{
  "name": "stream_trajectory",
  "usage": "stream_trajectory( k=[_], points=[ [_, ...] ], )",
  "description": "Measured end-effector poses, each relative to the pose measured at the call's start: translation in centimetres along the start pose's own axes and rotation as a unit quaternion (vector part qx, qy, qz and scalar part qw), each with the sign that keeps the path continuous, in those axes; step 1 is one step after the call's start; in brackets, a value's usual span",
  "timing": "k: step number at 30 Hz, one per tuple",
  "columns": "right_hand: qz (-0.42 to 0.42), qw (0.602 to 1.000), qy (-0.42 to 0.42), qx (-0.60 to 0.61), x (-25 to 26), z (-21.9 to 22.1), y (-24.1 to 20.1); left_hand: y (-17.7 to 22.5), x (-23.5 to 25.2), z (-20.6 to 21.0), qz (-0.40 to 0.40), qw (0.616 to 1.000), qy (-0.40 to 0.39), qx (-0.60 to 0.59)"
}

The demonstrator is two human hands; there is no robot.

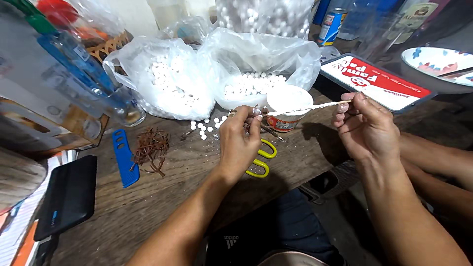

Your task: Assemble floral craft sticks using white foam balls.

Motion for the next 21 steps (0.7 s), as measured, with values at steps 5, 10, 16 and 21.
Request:
stream_trajectory(
  k=[5, 10, 16, 21],
  points=[
    [-0.004, 1.0, -0.002, 0.002, -0.11, 0.11, -0.13, 0.01, -0.06, -0.02, -0.004, 1.0, -0.001, 0.002],
    [-0.005, 1.0, 0.003, -0.005, -0.1, 0.25, -0.29, 0.14, -0.09, 0.06, 0.002, 1.0, -0.003, 0.006],
    [0.005, 1.0, 0.011, -0.001, -0.08, 0.03, 0.2, 0.16, -0.08, -0.05, 0.009, 1.0, -0.002, 0.019],
    [0.028, 0.999, -0.001, 0.028, -0.19, 0.11, 0.39, 0.08, -0.05, -0.07, 0.007, 1.0, -0.002, 0.026]
  ],
)
Point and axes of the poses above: each hand's wrist, its own x-axis towards the middle knuckle, its own z-axis out of the palm, y = z × x, the point moved 9 cm from there along x, towards the middle knuckle, and after that the axes turned 14 degrees about -x, right-handed, at the moved point
